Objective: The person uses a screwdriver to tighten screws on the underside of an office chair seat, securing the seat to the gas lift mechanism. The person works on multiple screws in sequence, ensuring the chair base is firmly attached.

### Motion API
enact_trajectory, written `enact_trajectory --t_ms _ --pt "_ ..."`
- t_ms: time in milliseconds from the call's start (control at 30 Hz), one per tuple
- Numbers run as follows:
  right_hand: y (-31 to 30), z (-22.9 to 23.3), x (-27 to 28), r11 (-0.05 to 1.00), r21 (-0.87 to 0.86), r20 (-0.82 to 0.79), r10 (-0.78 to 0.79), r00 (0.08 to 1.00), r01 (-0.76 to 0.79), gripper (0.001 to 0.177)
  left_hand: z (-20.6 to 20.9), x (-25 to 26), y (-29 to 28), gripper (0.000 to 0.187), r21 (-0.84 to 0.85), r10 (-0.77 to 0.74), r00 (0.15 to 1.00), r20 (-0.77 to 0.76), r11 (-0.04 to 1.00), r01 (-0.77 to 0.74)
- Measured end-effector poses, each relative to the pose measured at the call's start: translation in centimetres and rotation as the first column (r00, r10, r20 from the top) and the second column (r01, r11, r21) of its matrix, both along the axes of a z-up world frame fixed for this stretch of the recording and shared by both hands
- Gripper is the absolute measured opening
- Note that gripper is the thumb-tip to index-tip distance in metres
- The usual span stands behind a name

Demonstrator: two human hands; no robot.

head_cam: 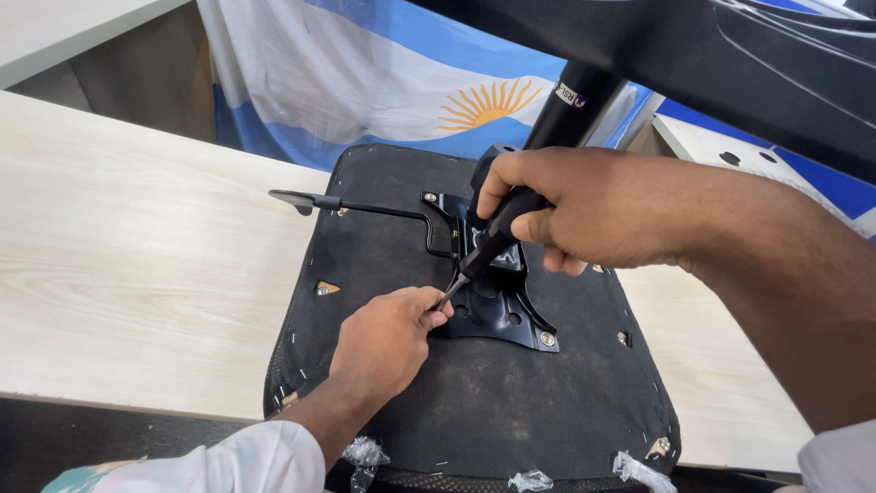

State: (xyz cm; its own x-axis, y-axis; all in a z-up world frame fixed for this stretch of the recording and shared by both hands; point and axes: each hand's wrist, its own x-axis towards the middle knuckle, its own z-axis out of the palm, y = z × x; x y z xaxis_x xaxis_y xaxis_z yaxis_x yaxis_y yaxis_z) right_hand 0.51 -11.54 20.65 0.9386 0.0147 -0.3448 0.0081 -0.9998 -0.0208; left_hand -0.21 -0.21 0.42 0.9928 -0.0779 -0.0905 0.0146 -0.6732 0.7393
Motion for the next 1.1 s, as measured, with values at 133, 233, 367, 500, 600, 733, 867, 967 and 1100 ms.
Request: enact_trajectory --t_ms 133,233,367,500,600,733,867,967,1100 --pt "0.0 0.0 0.0 0.996 0.062 -0.019 0.059 0.998 -0.058 0.032 0.2 0.1 0.0 0.024 0.009 0.005 1.0 0.007 1.0 -0.005" --pt "0.1 0.1 -0.1 0.994 0.081 -0.024 0.079 0.997 -0.076 0.032 0.3 0.1 -0.1 0.023 0.012 0.013 1.0 -0.019 1.0 -0.012" --pt "0.1 0.0 -0.3 0.988 0.048 -0.008 0.148 0.989 -0.148 0.031 0.3 0.1 -0.1 0.022 0.012 -0.003 1.0 -0.012 1.0 0.003" --pt "-0.6 -0.5 0.2 0.976 0.022 0.017 0.218 0.976 -0.218 0.03 0.2 0.1 -0.1 0.021 0.016 -0.023 0.998 0.064 1.0 0.022" --pt "-1.3 -1.2 0.8 0.954 0.056 0.057 0.293 0.954 -0.296 0.022 0.2 0.1 0.0 0.022 0.018 -0.01 1.0 0.017 1.0 0.01" --pt "-1.8 -1.9 1.1 0.801 0.121 0.245 0.548 0.8 -0.586 0.036 0.1 0.0 0.0 0.021 0.024 0.007 1.0 -0.006 1.0 -0.007" --pt "-0.7 -1.7 0.8 0.985 0.111 0.178 0.111 0.978 -0.132 0.052 -0.1 0.0 0.0 0.022 -0.006 0.017 1.0 0.014 1.0 -0.017" --pt "0.4 -1.4 0.1 0.999 0.038 0.147 -0.032 0.989 0.026 0.043 -0.4 0.0 0.1 0.023 -0.013 0.013 1.0 0.017 1.0 -0.012" --pt "0.7 -1.4 -0.3 0.998 0.063 0.117 -0.003 0.993 -0.004 0.029 -0.6 0.0 0.2 0.024 -0.028 0.006 0.998 0.07 1.0 -0.004"
